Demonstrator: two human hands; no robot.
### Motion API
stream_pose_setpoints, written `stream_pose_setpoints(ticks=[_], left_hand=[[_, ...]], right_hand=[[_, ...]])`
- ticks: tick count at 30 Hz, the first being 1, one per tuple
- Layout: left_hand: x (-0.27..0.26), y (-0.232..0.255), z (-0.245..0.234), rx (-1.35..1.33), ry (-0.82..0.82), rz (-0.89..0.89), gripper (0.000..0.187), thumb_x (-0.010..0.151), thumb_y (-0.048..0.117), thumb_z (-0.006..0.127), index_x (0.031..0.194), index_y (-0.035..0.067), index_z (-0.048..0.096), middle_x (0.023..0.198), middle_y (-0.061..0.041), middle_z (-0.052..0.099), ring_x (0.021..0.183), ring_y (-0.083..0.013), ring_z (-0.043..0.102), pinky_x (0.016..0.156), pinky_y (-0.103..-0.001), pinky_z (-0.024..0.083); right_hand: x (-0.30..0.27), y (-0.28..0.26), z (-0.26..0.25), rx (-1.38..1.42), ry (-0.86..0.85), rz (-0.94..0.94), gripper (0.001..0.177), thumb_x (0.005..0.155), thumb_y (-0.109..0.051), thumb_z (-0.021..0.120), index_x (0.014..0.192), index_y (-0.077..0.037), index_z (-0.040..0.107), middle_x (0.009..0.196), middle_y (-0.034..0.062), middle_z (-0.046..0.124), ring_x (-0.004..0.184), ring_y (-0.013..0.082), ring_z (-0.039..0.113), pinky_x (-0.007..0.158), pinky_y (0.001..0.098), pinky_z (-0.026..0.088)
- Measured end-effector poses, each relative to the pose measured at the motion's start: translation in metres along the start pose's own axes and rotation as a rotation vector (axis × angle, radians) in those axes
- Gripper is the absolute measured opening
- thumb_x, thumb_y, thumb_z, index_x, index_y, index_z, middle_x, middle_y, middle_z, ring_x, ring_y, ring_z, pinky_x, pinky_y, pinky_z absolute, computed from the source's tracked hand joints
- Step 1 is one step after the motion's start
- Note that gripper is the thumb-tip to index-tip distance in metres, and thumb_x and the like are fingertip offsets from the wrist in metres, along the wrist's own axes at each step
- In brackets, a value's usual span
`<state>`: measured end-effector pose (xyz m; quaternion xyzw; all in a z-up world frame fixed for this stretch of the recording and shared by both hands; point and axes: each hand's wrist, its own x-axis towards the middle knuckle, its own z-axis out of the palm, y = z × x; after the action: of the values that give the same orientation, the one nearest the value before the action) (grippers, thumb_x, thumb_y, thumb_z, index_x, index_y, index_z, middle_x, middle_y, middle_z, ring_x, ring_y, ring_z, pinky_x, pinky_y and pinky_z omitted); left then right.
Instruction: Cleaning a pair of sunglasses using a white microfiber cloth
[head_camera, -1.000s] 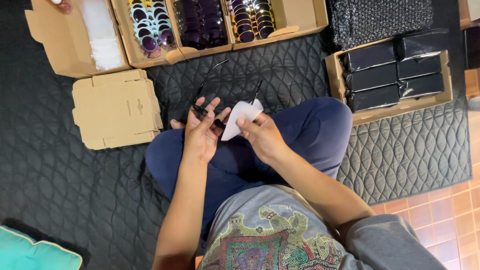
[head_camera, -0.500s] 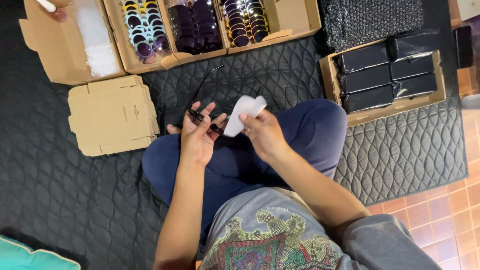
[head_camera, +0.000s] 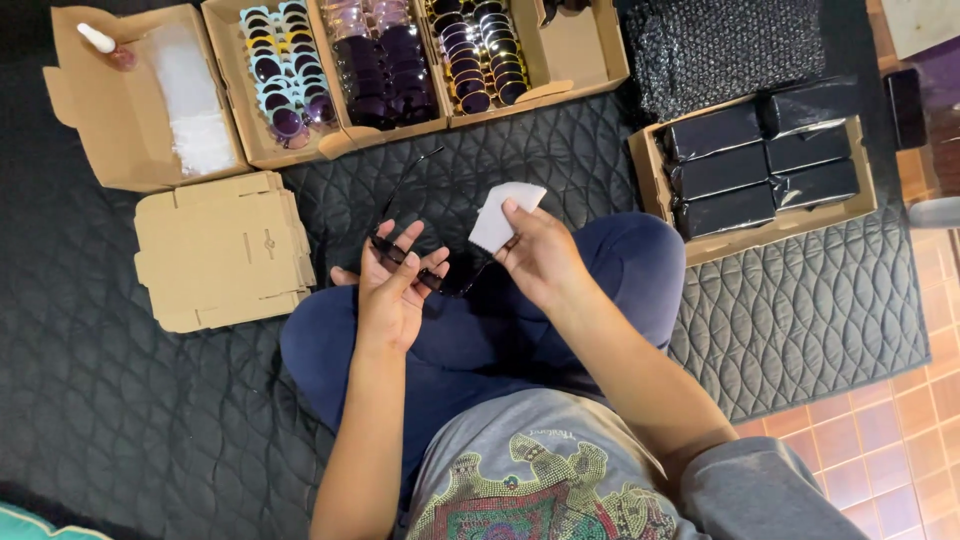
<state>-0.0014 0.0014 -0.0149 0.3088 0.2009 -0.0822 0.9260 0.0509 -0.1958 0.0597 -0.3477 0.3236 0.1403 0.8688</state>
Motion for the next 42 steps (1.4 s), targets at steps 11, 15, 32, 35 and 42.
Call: stream_pose_setpoints(ticks=[11,15,32,35,42], left_hand=[[-0.002,0.001,0.006,0.020,0.043,-0.043,0.046,0.096,0.001,0.062,0.134,0.023,0.047,0.146,-0.015,0.057,0.110,-0.0439,0.069,0.093,-0.056,0.061],[-0.003,0.002,0.011,0.006,0.037,-0.067,0.044,0.096,0.000,0.061,0.132,0.022,0.049,0.145,-0.015,0.058,0.109,-0.0440,0.069,0.090,-0.054,0.062],[0.004,-0.003,0.008,-0.012,0.110,-0.052,0.038,0.096,0.002,0.060,0.126,0.023,0.050,0.139,-0.013,0.062,0.108,-0.0417,0.070,0.092,-0.055,0.061],[0.006,-0.006,0.006,-0.019,0.122,-0.039,0.036,0.096,0.003,0.061,0.124,0.024,0.050,0.137,-0.012,0.063,0.106,-0.0402,0.071,0.090,-0.053,0.062],[0.003,-0.002,0.011,0.024,0.146,-0.073,0.033,0.096,0.007,0.064,0.121,0.024,0.052,0.131,-0.010,0.067,0.101,-0.0367,0.073,0.083,-0.048,0.065]], right_hand=[[0.002,0.025,-0.012,-0.078,-0.093,-0.051,0.021,0.092,-0.007,0.073,0.110,0.000,0.068,0.094,0.0103,0.072,0.085,0.0211,0.072,0.084,0.0404,0.061],[0.014,-0.001,-0.008,0.108,-0.004,-0.025,0.019,0.093,-0.006,0.071,0.109,0.003,0.067,0.093,0.0129,0.071,0.087,0.0267,0.073,0.085,0.0447,0.061],[-0.005,0.011,0.002,-0.013,-0.088,-0.096,0.017,0.092,-0.005,0.071,0.107,0.001,0.068,0.091,0.0102,0.072,0.081,0.0215,0.072,0.079,0.0383,0.061],[-0.025,0.038,0.003,-0.147,-0.099,-0.116,0.020,0.088,0.000,0.074,0.107,0.002,0.069,0.089,0.0089,0.070,0.081,0.0201,0.071,0.076,0.0358,0.061],[-0.025,0.034,0.004,-0.147,-0.119,-0.088,0.018,0.088,-0.002,0.075,0.105,0.002,0.071,0.086,0.0105,0.070,0.077,0.0223,0.072,0.074,0.0373,0.061]])
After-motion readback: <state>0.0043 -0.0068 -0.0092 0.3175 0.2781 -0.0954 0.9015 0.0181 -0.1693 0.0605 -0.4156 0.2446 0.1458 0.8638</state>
